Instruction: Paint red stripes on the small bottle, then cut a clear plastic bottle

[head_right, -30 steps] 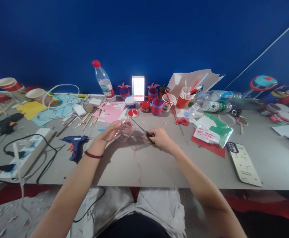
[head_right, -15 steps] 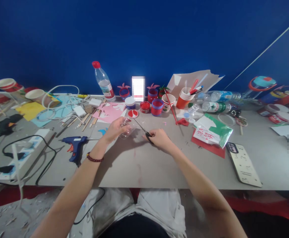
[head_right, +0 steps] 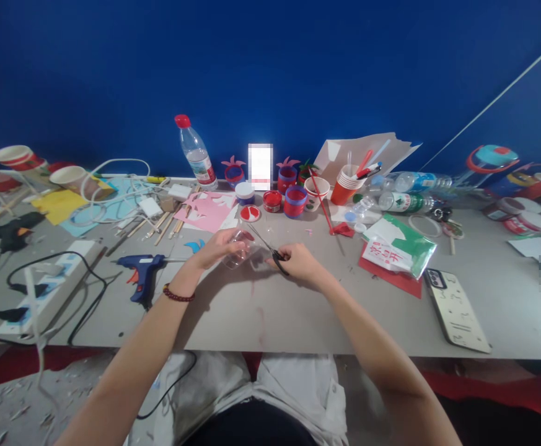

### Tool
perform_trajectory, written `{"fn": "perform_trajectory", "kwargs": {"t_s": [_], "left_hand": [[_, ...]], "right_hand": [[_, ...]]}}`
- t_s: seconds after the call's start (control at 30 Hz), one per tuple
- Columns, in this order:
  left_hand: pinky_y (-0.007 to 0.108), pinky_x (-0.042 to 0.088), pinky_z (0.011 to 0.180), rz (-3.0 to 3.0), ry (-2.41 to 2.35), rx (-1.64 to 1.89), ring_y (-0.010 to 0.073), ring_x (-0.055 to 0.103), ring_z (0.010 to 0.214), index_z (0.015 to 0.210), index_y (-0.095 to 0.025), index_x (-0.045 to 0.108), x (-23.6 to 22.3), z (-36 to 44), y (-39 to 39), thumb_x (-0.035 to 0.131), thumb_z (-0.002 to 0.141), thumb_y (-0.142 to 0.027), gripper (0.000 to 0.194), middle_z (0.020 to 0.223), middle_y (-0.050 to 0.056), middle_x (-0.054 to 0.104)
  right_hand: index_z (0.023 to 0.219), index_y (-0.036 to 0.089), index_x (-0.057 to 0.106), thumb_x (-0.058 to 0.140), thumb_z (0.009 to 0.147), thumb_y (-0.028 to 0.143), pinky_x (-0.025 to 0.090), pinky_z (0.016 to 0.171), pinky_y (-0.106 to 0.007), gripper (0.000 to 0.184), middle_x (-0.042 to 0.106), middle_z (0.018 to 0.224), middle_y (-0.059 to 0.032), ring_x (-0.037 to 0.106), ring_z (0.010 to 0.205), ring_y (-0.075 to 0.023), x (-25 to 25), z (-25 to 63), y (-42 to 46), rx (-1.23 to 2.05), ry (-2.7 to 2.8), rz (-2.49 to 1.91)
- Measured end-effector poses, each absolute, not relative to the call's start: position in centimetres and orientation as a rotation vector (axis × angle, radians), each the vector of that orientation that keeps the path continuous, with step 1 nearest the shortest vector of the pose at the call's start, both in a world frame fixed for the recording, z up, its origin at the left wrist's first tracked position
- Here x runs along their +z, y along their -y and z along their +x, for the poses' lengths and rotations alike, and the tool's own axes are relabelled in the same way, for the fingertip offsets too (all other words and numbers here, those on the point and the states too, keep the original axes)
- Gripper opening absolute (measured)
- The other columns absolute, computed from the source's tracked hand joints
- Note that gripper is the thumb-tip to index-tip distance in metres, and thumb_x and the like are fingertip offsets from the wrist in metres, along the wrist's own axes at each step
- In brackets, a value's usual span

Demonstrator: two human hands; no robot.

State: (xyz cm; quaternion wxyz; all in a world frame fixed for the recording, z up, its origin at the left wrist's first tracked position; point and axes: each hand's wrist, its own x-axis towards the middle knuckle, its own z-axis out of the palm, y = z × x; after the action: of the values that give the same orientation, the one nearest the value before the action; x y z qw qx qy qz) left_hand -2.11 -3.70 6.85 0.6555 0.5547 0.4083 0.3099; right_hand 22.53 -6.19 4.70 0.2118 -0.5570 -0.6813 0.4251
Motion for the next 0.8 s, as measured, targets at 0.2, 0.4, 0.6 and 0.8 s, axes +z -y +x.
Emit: {"fn": "perform_trajectory", "kwargs": {"t_s": [0.2,0.4,0.6,0.8], "left_hand": [[0.027,0.053,0.060,1.218,-0.824,0.716,0.0130,0.063,0.064,0.103,-0.013,0.065,6.21,-2.53,3.30,0.078,0.069,-0.056,0.056,0.078,0.003,0.066],[0.028,0.054,0.057,1.155,-0.774,0.710,0.0161,0.065,0.062,0.100,-0.012,0.067,6.55,-2.94,3.21,0.079,0.066,-0.061,0.060,0.077,0.006,0.068],[0.029,0.055,0.055,1.099,-0.741,0.703,0.0168,0.065,0.057,0.096,-0.011,0.069,6.52,-2.99,3.14,0.079,0.063,-0.066,0.065,0.073,0.006,0.069],[0.028,0.053,0.055,1.098,-0.738,0.658,0.0168,0.065,0.059,0.096,-0.012,0.069,6.47,-2.78,3.30,0.079,0.065,-0.065,0.062,0.074,0.006,0.069]], "right_hand": [[0.054,0.021,0.039,0.065,0.074,0.058,0.024,0.046,-0.025,0.050,0.035,0.051,0.0047,0.030,0.050,-0.0089,5.00,22.60,6.14,1.107,1.925,-1.533],[0.053,0.021,0.038,0.065,0.075,0.059,0.025,0.049,-0.025,0.052,0.032,0.052,0.0049,0.029,0.053,-0.0092,5.20,22.84,5.87,1.050,1.978,-1.490],[0.055,0.020,0.042,0.066,0.074,0.061,0.025,0.049,-0.025,0.051,0.037,0.053,0.0044,0.031,0.054,-0.0095,5.00,22.92,5.95,1.092,1.957,-1.494],[0.055,0.020,0.040,0.069,0.073,0.062,0.025,0.048,-0.025,0.053,0.036,0.053,0.0050,0.031,0.052,-0.0092,4.47,22.84,5.91,1.112,1.957,-1.487]]}}
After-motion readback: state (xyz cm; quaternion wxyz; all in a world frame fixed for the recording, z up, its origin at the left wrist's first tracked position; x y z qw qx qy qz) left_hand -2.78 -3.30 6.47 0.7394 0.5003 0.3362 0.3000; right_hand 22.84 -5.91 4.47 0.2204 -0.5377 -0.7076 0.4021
